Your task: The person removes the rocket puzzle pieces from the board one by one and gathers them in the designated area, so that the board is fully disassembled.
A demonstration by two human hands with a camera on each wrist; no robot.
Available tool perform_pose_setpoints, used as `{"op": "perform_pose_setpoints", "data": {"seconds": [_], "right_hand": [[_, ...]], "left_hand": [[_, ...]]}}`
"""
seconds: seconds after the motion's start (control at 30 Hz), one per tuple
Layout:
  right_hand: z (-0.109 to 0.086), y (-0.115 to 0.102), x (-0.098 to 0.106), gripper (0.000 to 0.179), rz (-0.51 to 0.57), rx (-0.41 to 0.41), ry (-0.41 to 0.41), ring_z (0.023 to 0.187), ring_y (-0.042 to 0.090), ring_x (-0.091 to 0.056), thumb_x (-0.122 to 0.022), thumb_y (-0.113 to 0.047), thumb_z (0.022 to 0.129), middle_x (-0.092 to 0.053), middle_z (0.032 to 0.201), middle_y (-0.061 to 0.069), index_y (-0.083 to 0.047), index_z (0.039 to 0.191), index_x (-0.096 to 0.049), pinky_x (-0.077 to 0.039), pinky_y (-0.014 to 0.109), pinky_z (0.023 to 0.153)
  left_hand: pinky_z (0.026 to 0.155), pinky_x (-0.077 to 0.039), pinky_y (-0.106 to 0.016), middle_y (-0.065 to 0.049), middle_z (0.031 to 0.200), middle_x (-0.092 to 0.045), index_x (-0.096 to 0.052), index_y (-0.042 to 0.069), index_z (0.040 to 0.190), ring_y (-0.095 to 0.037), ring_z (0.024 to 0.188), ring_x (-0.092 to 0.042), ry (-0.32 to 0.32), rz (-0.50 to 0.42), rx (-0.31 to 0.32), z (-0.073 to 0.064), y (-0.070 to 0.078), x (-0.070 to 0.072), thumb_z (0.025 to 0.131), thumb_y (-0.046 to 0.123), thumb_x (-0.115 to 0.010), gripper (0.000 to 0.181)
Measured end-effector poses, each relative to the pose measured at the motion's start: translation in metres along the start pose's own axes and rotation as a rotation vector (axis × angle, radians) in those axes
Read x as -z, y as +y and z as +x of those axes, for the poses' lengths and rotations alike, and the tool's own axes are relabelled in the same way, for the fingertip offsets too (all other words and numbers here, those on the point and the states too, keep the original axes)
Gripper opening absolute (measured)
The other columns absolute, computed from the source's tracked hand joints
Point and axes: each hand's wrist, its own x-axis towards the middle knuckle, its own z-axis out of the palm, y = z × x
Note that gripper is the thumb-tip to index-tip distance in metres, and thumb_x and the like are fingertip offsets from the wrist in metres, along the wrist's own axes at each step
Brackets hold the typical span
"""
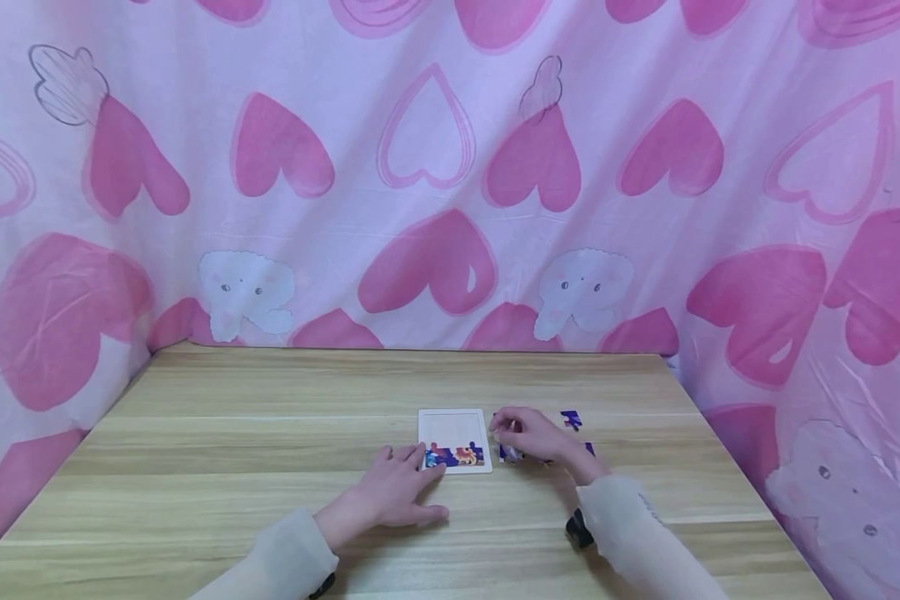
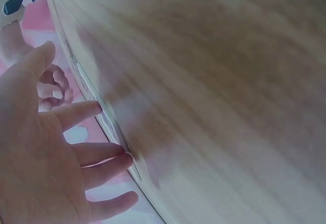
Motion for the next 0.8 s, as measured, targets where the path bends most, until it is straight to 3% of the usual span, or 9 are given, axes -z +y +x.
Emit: {"op": "perform_pose_setpoints", "data": {"seconds": [0.4,0.8], "right_hand": [[0.029,-0.022,-0.022,0.014,-0.027,0.0,-0.078,0.075,0.014,-0.049,-0.054,-0.012,0.085,-0.055,0.082,-0.004,-0.013,0.097,-0.062,-0.042,0.029,0.064],[0.051,-0.029,-0.036,0.017,0.038,-0.02,-0.132,0.074,0.014,-0.05,-0.058,-0.007,0.081,-0.057,0.08,-0.003,-0.014,0.096,-0.064,-0.042,0.031,0.067]], "left_hand": [[0.092,-0.024,-0.058,-0.02,0.132,-0.038,-0.049,0.019,0.127,-0.035,0.119,-0.035,0.016,0.023,-0.012,0.0,0.0,0.001,0.077,0.067,-0.041,0.07],[0.091,-0.025,-0.058,-0.021,0.13,-0.039,-0.05,0.018,0.127,-0.034,0.118,-0.036,0.016,0.039,-0.023,0.001,0.001,0.003,0.077,0.066,-0.041,0.069]]}}
